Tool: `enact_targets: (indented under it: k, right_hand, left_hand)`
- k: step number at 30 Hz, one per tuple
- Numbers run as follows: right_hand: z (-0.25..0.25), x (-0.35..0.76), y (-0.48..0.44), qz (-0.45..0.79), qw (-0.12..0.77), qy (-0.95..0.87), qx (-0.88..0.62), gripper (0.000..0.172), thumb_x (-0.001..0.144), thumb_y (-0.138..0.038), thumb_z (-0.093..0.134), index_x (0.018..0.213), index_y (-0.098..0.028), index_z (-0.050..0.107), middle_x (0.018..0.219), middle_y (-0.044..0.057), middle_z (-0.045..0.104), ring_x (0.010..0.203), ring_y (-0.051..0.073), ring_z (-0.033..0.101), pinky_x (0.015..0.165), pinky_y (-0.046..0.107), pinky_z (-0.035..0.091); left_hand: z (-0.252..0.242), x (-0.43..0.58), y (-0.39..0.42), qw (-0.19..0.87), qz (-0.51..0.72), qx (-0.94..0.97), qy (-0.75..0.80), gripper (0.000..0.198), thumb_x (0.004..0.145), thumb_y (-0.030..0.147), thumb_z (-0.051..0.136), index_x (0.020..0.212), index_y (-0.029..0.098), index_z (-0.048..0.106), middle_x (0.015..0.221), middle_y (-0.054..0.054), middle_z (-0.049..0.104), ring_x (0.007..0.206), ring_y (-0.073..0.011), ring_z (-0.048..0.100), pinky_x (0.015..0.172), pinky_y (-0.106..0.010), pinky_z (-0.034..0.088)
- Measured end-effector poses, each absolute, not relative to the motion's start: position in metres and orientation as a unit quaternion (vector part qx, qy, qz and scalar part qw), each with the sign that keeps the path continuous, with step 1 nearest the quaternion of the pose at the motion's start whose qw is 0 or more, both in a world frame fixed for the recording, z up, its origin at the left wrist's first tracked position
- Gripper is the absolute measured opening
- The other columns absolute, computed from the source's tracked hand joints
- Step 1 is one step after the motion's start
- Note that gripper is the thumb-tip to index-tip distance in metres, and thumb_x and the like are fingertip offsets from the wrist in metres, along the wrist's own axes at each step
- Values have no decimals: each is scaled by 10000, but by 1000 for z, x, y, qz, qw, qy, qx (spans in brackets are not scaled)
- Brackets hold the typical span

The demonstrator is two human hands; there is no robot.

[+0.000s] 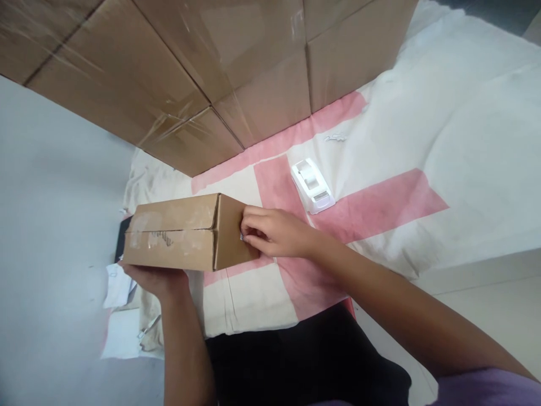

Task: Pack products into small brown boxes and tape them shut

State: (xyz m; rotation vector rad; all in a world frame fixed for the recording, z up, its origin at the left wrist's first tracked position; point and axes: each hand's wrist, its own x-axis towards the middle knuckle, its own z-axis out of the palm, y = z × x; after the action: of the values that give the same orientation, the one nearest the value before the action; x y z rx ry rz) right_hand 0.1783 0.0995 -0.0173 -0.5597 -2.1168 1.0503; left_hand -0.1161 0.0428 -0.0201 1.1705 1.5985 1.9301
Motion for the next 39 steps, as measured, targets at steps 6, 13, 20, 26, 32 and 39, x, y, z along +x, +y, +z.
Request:
enact_targets:
  k: [6, 13, 20, 26, 32, 39]
  right_hand:
    - [-16, 178, 98, 437, 352, -805, -193, 73, 932, -142, 556, 933, -204, 595, 985, 34, 597, 854, 154, 597, 764, 301, 511]
    - [-17, 176, 98, 437, 350, -803, -203, 67, 904, -144, 601, 876, -204, 587, 938, 21, 582, 821, 147, 590, 733, 295, 508]
    - [-18, 176, 99, 460, 347, -794, -196, 73, 888, -127, 615, 881, -198, 599, 956, 26, 578, 823, 146, 586, 715, 293, 498]
    - [-19, 175, 101, 484, 351, -779, -189, 87, 895, -113, 621, 864, -194, 613, 960, 27, 577, 824, 141, 578, 708, 290, 484]
    - [-16, 176, 103, 493, 358, -769, -192, 88, 878, -106, 622, 849, -189, 614, 930, 27, 567, 831, 147, 573, 697, 284, 469]
    - [-12, 185, 105, 448, 442, -729, -270, 154, 938, -264, 566, 1074, -214, 619, 1040, 69, 608, 928, 207, 599, 809, 373, 498]
  left_hand:
    - [-19, -116, 42, 219, 680, 397, 577, 669, 974, 602, 138, 1467, 305, 479, 1561, -10, 463, 1414, -277, 466, 1149, -394, 442]
    - [-20, -117, 41, 195, 659, 382, 618, 703, 964, 630, 126, 1432, 263, 502, 1418, -76, 578, 1324, -277, 544, 1124, -395, 458]
    - [-11, -108, 43, 234, 722, 336, 558, 614, 948, 642, 295, 1307, 259, 615, 1384, -48, 617, 1323, -250, 545, 1108, -333, 461]
    - [-8, -103, 43, 234, 708, 345, 569, 625, 956, 643, 264, 1306, 265, 619, 1393, -37, 616, 1315, -257, 552, 1116, -350, 457]
    - [-12, -107, 42, 215, 683, 375, 588, 652, 973, 628, 200, 1426, 289, 524, 1542, -7, 494, 1431, -248, 452, 1164, -367, 415]
    - [-27, -118, 37, 169, 635, 334, 675, 833, 934, 675, -6, 1501, 239, 419, 1443, -93, 582, 1329, -277, 562, 1029, -404, 522]
